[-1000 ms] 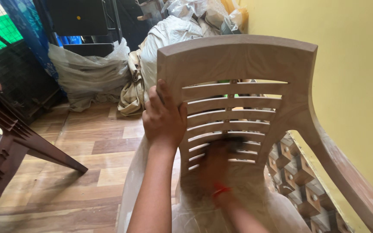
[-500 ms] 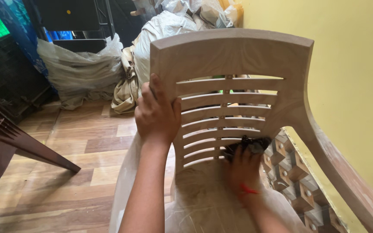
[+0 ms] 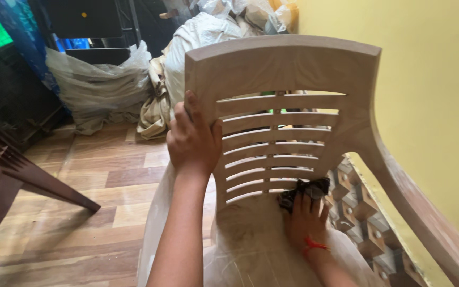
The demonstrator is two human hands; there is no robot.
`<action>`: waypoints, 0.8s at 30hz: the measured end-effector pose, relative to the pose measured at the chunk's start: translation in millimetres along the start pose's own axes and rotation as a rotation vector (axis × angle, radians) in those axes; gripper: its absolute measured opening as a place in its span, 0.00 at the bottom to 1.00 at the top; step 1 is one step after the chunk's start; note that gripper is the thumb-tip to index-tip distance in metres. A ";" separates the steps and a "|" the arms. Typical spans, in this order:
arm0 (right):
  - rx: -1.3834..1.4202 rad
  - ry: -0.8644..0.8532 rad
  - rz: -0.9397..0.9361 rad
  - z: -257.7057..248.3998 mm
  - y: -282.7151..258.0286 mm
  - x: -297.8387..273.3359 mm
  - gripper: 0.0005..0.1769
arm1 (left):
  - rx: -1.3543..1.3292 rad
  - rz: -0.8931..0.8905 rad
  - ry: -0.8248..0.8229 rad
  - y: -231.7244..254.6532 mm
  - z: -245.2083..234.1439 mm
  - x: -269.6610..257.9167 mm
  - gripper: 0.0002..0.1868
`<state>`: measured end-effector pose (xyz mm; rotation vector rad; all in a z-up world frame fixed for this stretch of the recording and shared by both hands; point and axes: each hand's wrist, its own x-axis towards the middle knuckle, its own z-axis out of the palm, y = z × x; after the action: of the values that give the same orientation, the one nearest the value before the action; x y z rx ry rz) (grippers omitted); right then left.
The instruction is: The person wipes a beige plastic chair with a dark cloth, covering the seat, backrest, and armrests. They then move to a dark brown table and wipe its surface with the same cloth.
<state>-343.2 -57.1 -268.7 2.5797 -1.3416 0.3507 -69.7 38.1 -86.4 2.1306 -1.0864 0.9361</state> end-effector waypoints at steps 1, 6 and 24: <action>-0.024 -0.015 0.050 0.9 4.6 0.7 0.42 | 0.004 -0.005 0.009 1.7 0.5 2.7 0.50; 0.280 -0.090 0.163 42.3 -75.4 -16.8 0.41 | -0.004 -0.026 0.013 6.2 -0.4 0.0 0.51; 1.051 0.506 -0.402 -134.4 -198.2 111.1 0.37 | -0.681 -0.470 -0.204 -24.2 -9.2 24.0 0.21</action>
<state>-133.2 8.2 -122.6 3.0158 -0.4479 1.8638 -42.1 46.4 -66.1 1.7874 -0.7814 0.0964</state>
